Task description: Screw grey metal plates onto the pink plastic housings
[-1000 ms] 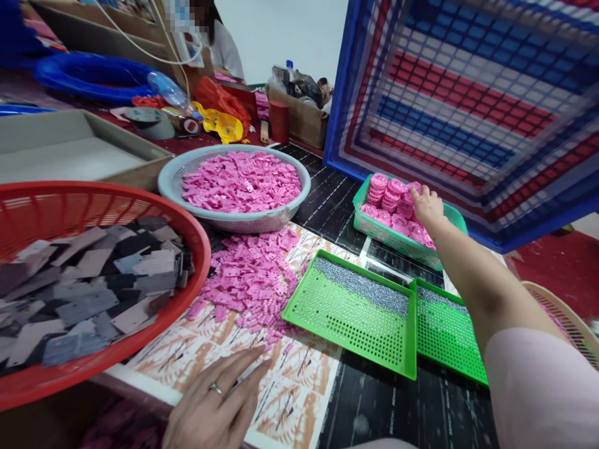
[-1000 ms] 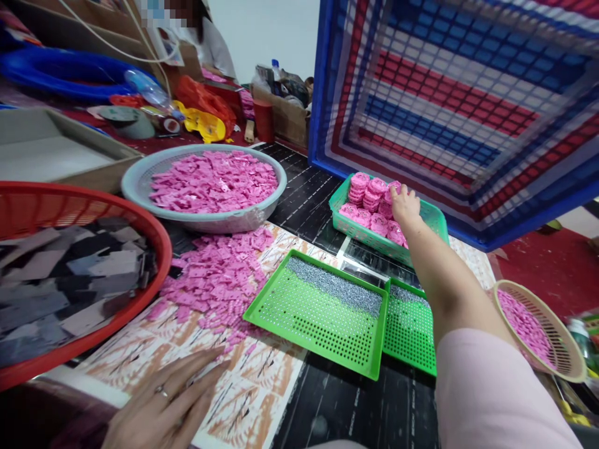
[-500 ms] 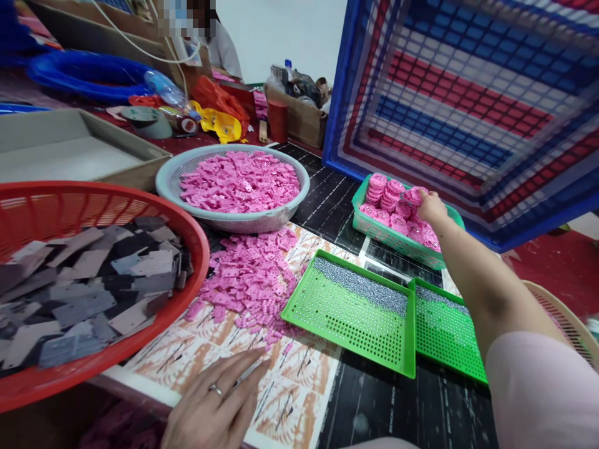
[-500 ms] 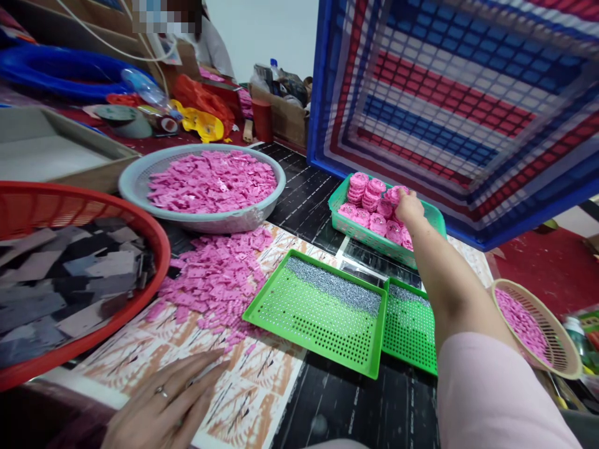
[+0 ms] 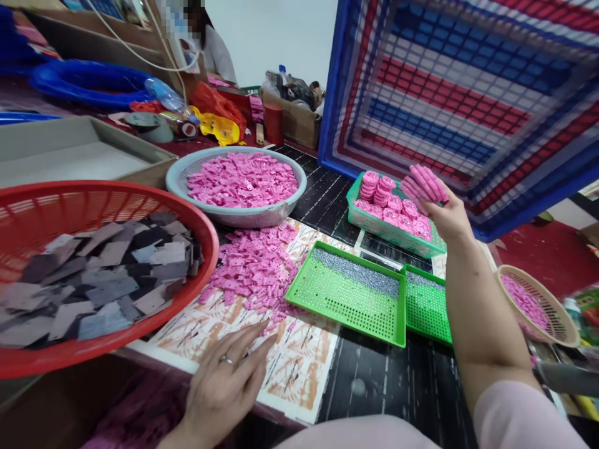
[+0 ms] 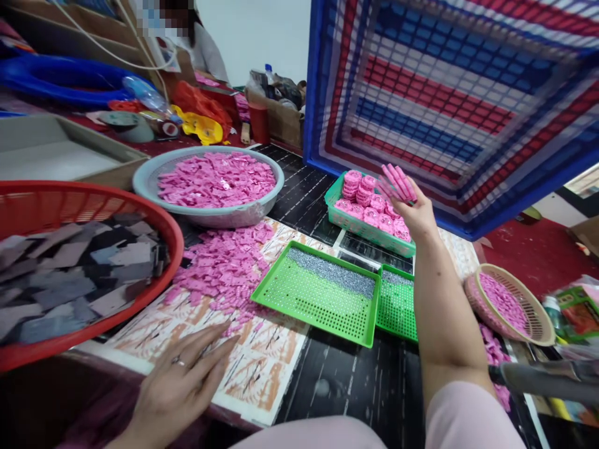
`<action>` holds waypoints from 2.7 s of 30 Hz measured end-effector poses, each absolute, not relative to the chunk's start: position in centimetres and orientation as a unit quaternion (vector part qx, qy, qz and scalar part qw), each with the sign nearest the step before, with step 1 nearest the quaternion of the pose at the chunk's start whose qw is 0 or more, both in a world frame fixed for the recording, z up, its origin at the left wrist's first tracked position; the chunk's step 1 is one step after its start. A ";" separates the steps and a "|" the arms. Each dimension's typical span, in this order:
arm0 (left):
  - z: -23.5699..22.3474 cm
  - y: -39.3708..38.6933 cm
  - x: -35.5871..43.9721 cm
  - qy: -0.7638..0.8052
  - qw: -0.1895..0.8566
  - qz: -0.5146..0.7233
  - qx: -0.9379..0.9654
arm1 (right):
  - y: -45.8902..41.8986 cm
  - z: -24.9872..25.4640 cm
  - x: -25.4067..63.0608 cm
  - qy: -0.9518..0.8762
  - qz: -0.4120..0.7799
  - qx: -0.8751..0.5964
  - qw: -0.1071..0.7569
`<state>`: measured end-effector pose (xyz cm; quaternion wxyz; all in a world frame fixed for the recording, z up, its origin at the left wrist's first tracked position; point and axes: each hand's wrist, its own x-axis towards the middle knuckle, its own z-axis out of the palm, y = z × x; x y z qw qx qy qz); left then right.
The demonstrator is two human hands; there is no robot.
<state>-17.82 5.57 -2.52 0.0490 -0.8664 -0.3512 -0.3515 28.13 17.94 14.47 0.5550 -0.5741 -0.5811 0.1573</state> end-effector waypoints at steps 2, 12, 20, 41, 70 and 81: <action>-2.2 5.7 -17.5 -0.355 0.044 -0.360 -0.862 | 14.5 14.4 24.8 -0.598 0.224 -0.536 0.553; 1.9 3.2 -15.5 -0.348 -0.098 -0.360 -0.860 | -2.0 10.2 17.8 -0.731 0.373 -0.477 0.314; 5.6 1.4 -8.9 -0.118 -0.264 -0.179 -0.940 | -7.5 5.4 17.6 -0.845 0.283 -0.405 0.206; 3.9 0.9 -6.6 -0.168 -0.281 -0.125 -0.937 | -9.1 2.7 18.8 -0.738 0.311 -0.535 0.270; 3.7 -2.7 -4.8 -0.369 -0.103 -0.103 -0.918 | -15.7 3.3 19.6 -0.680 0.027 -0.715 0.161; 3.9 -0.7 -9.0 -0.469 0.035 -0.035 -0.882 | -15.0 2.1 17.6 -0.668 -0.072 -0.721 0.170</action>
